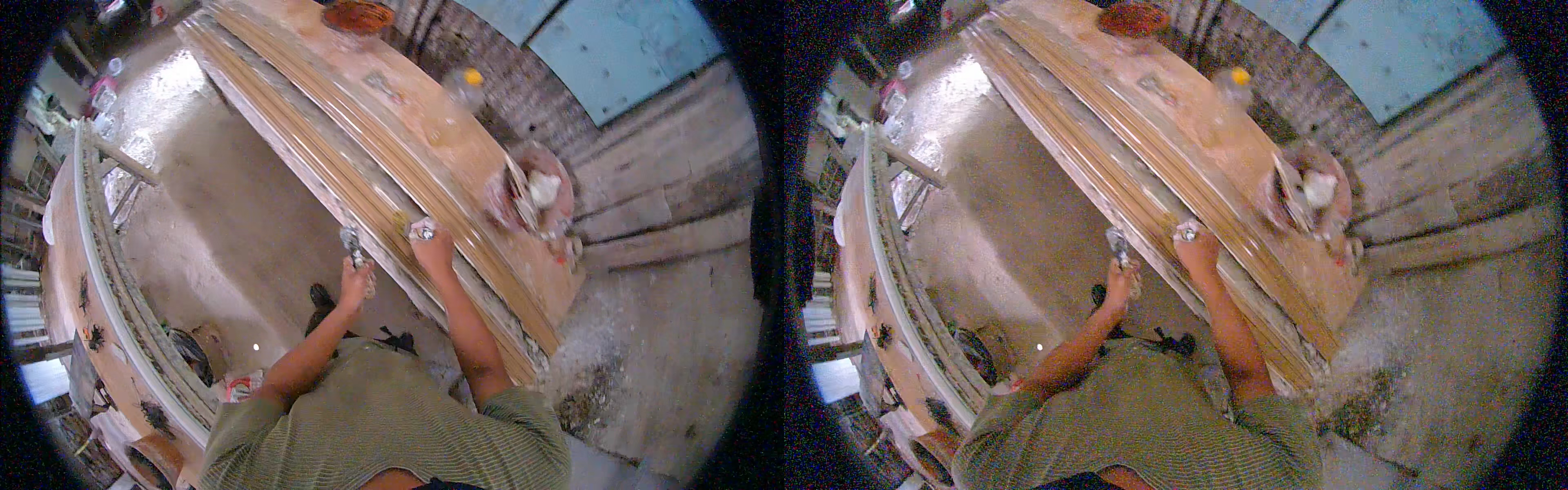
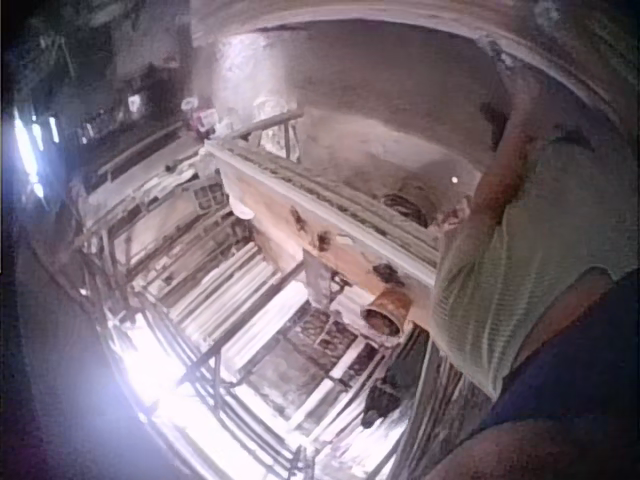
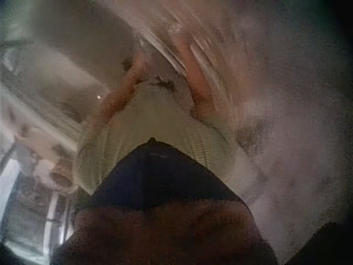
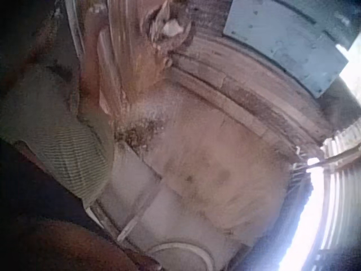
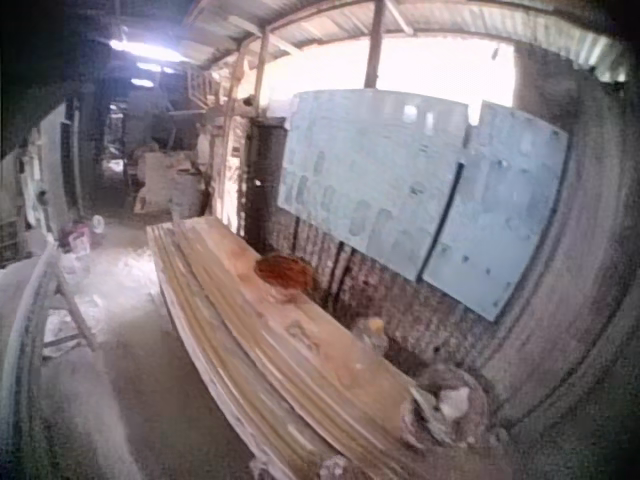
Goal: The person applies a white paste to the grooves of a long wooden molding using a putty knife. They repeatedly scoop paste from a bowl and spread it along the length of the molding, then smooth the surface with their hand.
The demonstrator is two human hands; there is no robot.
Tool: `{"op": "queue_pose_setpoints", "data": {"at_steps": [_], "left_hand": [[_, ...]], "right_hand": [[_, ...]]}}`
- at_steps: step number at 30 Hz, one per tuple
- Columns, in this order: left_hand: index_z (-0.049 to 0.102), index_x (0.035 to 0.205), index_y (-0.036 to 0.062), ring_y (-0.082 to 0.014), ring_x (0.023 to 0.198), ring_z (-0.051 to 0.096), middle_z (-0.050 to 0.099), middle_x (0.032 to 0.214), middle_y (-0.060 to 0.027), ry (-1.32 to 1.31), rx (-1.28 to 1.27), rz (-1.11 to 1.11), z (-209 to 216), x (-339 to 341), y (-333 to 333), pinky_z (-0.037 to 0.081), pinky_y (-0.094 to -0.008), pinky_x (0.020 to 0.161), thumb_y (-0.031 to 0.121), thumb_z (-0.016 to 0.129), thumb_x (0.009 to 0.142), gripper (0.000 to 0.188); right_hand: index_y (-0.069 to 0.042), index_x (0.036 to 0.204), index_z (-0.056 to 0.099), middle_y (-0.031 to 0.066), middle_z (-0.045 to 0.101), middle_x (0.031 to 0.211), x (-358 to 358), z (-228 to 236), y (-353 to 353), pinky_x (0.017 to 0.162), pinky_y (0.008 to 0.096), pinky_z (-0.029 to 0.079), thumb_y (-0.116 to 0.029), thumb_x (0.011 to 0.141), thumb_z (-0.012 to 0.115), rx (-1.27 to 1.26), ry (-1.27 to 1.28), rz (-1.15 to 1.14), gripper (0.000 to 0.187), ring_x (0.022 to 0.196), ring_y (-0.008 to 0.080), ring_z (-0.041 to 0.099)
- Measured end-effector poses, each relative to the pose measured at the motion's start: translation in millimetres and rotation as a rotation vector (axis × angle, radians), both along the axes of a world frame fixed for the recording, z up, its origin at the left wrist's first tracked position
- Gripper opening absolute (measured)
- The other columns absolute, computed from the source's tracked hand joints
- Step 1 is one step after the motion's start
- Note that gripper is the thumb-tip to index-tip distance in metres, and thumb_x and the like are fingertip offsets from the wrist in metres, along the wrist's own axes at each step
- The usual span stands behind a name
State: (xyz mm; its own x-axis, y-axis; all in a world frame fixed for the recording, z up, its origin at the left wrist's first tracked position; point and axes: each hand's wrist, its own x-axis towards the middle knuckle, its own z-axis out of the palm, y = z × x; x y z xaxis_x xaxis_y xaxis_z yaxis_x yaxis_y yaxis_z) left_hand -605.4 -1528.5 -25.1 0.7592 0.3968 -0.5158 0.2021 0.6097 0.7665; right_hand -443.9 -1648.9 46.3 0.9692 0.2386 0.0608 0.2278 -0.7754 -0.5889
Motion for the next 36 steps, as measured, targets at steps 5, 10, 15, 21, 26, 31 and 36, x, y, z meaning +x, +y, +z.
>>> {"op": "queue_pose_setpoints", "data": {"at_steps": [5,10,15,21,26,31,36], "left_hand": [[0.044,0.104,0.0114,-0.0115,0.063,0.053,0.057,0.082,-0.0036,-0.026,0.072,0.237,-2,-12,-108,0.045,-0.0273,0.053,0.014,0.057,0.093,0.016],[0.047,0.111,0.0094,-0.0151,0.072,0.058,0.061,0.094,-0.0065,-0.051,0.172,0.202,-41,-38,-170,0.047,-0.0281,0.057,0.017,0.059,0.093,0.023],[0.050,0.111,0.0056,-0.0186,0.069,0.060,0.062,0.092,-0.0099,-0.009,0.016,0.056,-18,-39,-180,0.047,-0.0309,0.051,0.020,0.063,0.091,0.028],[0.054,0.106,0.0045,-0.0183,0.055,0.057,0.064,0.081,-0.0113,0.072,0.066,-0.080,-23,-19,-179,0.046,-0.0297,0.045,0.020,0.067,0.088,0.027],[0.062,0.103,0.0042,-0.0167,0.054,0.056,0.062,0.074,-0.0098,-0.007,-0.023,-0.134,13,-24,-179,0.045,-0.0288,0.045,0.018,0.067,0.088,0.021],[0.063,0.116,0.0051,-0.0156,0.054,0.055,0.063,0.079,-0.0096,0.020,-0.015,-0.109,6,-21,-161,0.045,-0.0290,0.045,0.020,0.063,0.090,0.029],[0.058,0.122,0.0057,-0.0141,0.058,0.055,0.062,0.084,-0.0080,-0.018,-0.029,-0.089,-22,-22,-154,0.043,-0.0287,0.043,0.019,0.059,0.094,0.031]], "right_hand": [[-0.013,0.083,0.071,0.0181,0.069,0.080,-47,-38,-156,0.069,0.0449,0.053,-0.035,0.074,0.071,-0.113,-0.047,-0.053,0.023,0.076,0.0380,0.066],[-0.011,0.084,0.070,0.0173,0.068,0.080,-112,7,-307,0.069,0.0482,0.052,-0.043,0.072,0.073,-0.142,0.091,-0.145,0.034,0.076,0.0387,0.065],[-0.015,0.091,0.072,0.0156,0.070,0.084,-182,-14,-437,0.071,0.0487,0.051,-0.048,0.071,0.074,-0.489,-0.254,-0.355,0.039,0.079,0.0352,0.066],[-0.017,0.105,0.070,0.0186,0.068,0.088,-230,-26,-580,0.080,0.0473,0.051,-0.032,0.069,0.076,-0.517,0.079,-0.683,0.040,0.086,0.0376,0.066],[-0.011,0.104,0.070,0.0193,0.068,0.094,-234,7,-581,0.079,0.0479,0.052,-0.031,0.070,0.075,-0.656,0.254,-0.839,0.039,0.090,0.0399,0.064],[-0.007,0.110,0.066,0.0209,0.068,0.098,-210,38,-497,0.078,0.0469,0.054,-0.047,0.075,0.072,-0.260,0.195,-0.875,0.053,0.093,0.0415,0.064],[-0.003,0.094,0.069,0.0211,0.068,0.087,-233,-40,-624,0.078,0.0478,0.053,-0.036,0.076,0.071,-0.467,0.256,-0.775,0.037,0.078,0.0362,0.066]]}}
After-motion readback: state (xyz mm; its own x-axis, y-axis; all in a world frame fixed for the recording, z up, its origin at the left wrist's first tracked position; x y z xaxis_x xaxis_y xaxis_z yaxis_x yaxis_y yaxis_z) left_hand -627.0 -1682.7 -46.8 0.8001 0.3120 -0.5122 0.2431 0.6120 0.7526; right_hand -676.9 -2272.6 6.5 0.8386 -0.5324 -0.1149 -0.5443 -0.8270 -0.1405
